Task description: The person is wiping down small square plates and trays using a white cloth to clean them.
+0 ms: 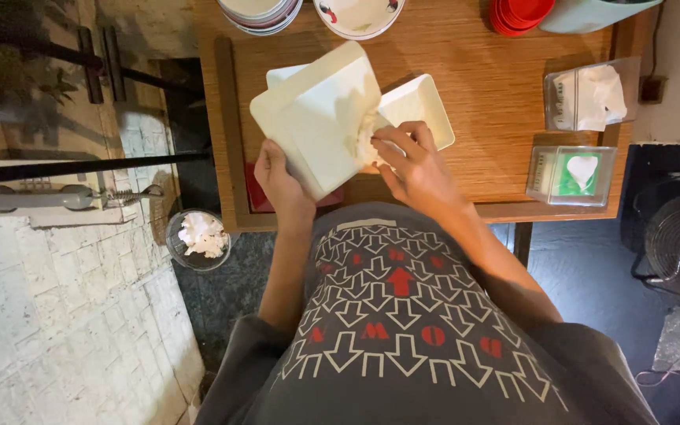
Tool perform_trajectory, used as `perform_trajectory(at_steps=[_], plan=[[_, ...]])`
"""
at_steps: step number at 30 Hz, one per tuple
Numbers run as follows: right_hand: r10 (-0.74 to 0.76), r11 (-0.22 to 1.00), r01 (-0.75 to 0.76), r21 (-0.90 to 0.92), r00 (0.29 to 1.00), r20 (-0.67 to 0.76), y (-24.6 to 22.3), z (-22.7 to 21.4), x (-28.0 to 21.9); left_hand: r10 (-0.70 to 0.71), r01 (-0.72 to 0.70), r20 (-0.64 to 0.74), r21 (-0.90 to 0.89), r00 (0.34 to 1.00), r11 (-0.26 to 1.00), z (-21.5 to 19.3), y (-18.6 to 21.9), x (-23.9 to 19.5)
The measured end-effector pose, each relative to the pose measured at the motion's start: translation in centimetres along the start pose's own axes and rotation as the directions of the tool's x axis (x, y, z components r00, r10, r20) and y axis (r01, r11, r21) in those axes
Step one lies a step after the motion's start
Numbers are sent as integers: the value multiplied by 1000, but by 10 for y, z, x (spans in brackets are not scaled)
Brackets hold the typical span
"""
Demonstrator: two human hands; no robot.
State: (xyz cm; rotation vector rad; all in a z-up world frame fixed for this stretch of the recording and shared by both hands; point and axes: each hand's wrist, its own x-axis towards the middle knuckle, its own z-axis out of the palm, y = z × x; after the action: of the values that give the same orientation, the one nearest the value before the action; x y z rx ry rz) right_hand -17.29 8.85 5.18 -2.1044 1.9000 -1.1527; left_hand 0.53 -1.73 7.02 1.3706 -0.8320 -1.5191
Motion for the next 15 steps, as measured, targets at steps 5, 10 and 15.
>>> perform_trajectory(at_steps=[5, 10, 15], plan=[[-6, 995, 14, 98, 997, -82, 20, 0, 6, -55, 55, 71, 4, 996, 998, 2, 13, -8], [243, 960, -199, 197, 942, -231, 2, 14, 22, 45, -42, 52, -58, 998, 997, -5, -12, 0], [437, 890, -356, 285, 844, -312, 2, 25, 23, 63, -59, 46, -84, 997, 995, -33, -61, 15]])
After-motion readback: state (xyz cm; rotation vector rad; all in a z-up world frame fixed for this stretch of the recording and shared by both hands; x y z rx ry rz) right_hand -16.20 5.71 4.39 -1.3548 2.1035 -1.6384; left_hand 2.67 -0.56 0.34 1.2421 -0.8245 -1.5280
